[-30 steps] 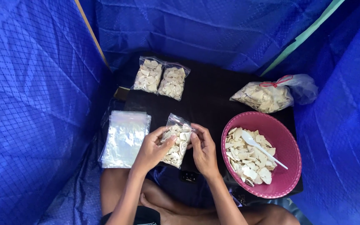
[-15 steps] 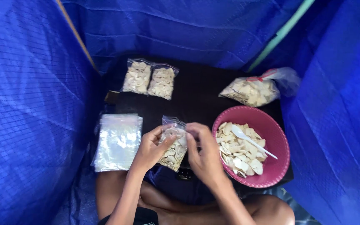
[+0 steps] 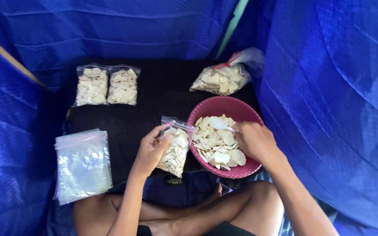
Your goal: Scooping white chips from a bowl into small plastic bags and sealing them.
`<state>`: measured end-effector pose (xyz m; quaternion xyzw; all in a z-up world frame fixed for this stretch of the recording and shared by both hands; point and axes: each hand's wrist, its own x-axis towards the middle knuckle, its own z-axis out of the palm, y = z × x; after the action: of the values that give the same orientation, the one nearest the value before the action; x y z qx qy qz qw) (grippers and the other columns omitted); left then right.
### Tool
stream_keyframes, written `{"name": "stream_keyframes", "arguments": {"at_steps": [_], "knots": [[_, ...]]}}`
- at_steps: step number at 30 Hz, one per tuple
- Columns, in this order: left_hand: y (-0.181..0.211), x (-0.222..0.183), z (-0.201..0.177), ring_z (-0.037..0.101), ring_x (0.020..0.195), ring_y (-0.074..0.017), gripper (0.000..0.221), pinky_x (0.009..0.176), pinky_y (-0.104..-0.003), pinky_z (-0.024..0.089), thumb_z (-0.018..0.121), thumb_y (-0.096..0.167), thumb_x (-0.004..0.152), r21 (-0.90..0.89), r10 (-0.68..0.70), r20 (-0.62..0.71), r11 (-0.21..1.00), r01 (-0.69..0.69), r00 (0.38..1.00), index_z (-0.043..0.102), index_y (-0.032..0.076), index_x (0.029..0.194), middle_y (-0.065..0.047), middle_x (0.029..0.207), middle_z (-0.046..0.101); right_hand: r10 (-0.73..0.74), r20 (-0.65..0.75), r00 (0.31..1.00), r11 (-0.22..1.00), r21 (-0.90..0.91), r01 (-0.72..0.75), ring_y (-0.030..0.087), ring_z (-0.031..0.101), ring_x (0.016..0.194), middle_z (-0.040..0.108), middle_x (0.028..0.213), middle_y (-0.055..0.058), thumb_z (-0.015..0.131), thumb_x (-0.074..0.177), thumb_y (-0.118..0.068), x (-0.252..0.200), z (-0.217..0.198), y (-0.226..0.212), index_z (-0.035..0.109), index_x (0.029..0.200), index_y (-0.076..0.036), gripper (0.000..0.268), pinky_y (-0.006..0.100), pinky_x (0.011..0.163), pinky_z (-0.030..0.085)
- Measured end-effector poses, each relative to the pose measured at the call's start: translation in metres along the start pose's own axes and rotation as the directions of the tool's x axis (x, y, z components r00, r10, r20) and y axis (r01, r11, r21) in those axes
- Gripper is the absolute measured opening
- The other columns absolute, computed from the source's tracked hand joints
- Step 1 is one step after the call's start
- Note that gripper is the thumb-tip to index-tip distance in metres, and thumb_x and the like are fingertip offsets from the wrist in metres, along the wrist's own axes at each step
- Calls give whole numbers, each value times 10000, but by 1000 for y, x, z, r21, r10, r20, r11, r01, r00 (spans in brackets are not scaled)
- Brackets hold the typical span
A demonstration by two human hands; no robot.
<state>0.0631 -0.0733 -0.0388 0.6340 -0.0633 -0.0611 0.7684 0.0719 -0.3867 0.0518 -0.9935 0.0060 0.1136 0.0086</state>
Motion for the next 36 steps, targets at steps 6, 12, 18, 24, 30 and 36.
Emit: {"name": "stream_keyframes", "arguments": {"at_steps": [6, 12, 18, 24, 30, 36], "knots": [[9, -7, -1, 583, 698, -60, 341, 685, -258, 556, 665, 194, 945, 12, 39, -8, 999, -39, 999, 700, 34, 1244, -49, 773, 698, -23, -37, 999, 998, 61, 25, 399, 738, 941, 757, 935, 121, 576, 927, -197, 3, -53, -11, 769, 945, -132, 204, 501, 794, 595], [7, -8, -4, 565, 624, -32, 394, 582, -196, 502, 652, 191, 947, 47, 63, 35, 997, -65, 997, 667, 28, 1305, -12, 691, 633, -82, 52, 995, 973, 221, 69, 433, 716, 1012, 770, 955, 176, 593, 877, -198, 25, -30, -16, 798, 989, -134, 242, 532, 845, 579], [13, -3, 1, 519, 528, 2, 455, 493, -160, 450, 673, 192, 923, -6, 44, 68, 999, -43, 997, 641, 39, 1350, -7, 650, 619, -55, 61, 997, 962, 270, 36, 391, 729, 965, 780, 887, 131, 617, 853, -256, 33, -10, -8, 824, 950, -221, 231, 480, 809, 570], [15, -3, 3, 540, 510, -6, 458, 488, -148, 450, 663, 148, 930, -11, 57, 67, 998, -56, 996, 620, 26, 1369, -25, 634, 619, -46, 107, 993, 863, 504, -14, 410, 727, 1002, 789, 929, 208, 645, 835, -230, 13, -27, -14, 838, 1038, -161, 288, 510, 848, 535], [15, -3, 5, 519, 481, -10, 438, 431, -153, 420, 686, 152, 922, -26, 42, 56, 999, -41, 998, 633, 0, 1329, -41, 658, 627, 2, 117, 993, 742, 665, -80, 224, 690, 797, 802, 797, 108, 677, 846, -186, 12, -23, 0, 852, 1049, -160, 269, 370, 766, 543], [18, -2, 3, 545, 479, -24, 426, 421, -171, 433, 695, 140, 918, -43, 56, 55, 998, -54, 997, 636, -18, 1309, -55, 680, 635, -19, 89, 996, 708, 704, -49, 197, 642, 773, 804, 784, 110, 710, 865, -160, -4, -67, -31, 859, 1052, -150, 239, 351, 755, 527]]}}
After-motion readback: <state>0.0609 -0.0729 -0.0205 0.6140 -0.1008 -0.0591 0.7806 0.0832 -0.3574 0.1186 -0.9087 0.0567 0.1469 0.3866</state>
